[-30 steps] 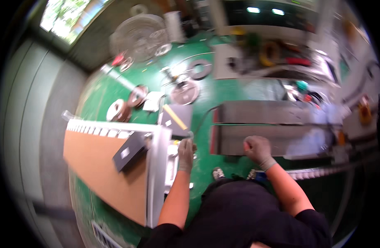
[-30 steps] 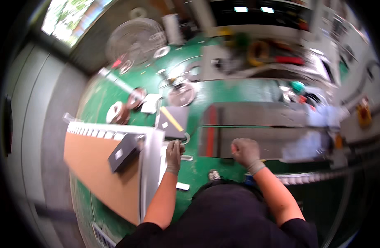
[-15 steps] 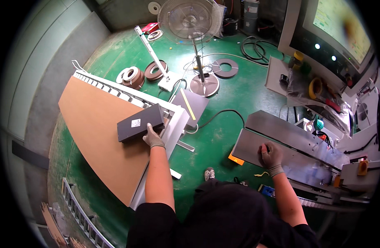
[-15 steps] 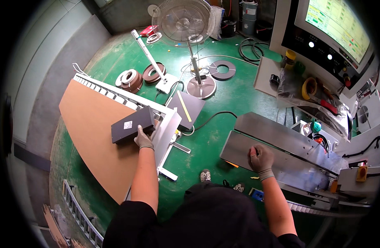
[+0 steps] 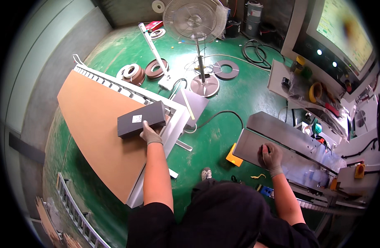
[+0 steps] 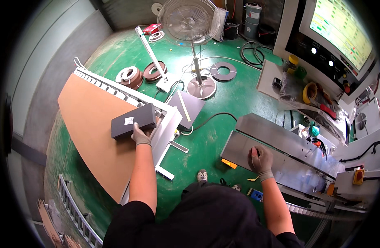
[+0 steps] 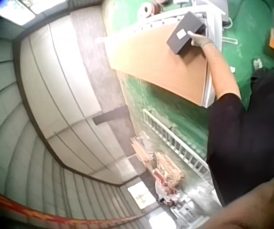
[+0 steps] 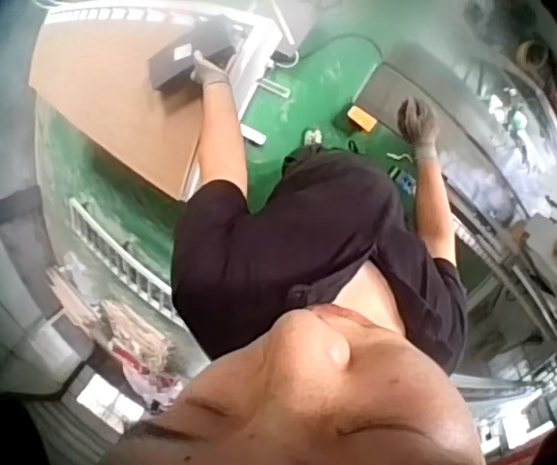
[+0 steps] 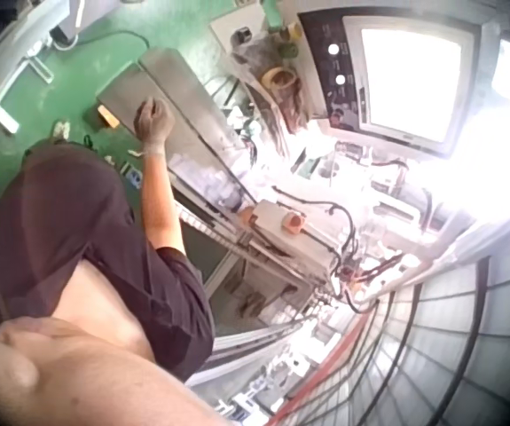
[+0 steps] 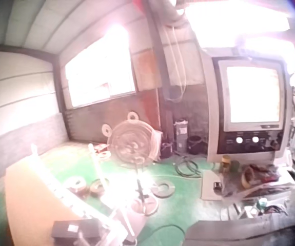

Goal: The person feeds rectangular panels into an industrial machine and then applies yellow tape to a triangular panel on a workbench, trimming the excess tape with a utility knife.

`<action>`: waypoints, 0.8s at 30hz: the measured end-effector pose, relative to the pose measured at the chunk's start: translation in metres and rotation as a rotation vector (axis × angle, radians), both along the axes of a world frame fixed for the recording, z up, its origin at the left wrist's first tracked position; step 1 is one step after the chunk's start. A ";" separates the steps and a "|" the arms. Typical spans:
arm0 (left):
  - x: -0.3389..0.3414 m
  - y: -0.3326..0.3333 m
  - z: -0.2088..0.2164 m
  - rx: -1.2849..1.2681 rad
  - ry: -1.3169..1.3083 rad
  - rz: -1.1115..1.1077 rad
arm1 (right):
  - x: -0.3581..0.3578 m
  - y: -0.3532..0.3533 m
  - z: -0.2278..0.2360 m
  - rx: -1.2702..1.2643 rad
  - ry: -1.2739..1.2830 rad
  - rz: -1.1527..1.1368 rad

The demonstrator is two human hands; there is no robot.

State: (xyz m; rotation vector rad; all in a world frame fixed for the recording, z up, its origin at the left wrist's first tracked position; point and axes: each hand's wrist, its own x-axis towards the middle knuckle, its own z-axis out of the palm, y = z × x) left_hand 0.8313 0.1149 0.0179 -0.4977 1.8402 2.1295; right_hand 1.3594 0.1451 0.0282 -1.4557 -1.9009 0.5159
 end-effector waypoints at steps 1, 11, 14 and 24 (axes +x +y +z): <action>0.001 0.007 0.009 -0.031 0.034 0.119 | 0.002 0.000 0.000 -0.005 -0.012 -0.013; -0.050 -0.039 -0.020 0.143 -0.106 -0.155 | -0.003 -0.003 0.006 0.026 0.017 -0.019; -0.044 -0.073 -0.029 0.389 -0.146 -0.311 | -0.007 -0.006 0.009 0.017 0.037 0.005; 0.145 -0.113 -0.038 0.610 -0.461 -1.101 | -0.021 -0.052 0.029 -0.565 0.532 0.396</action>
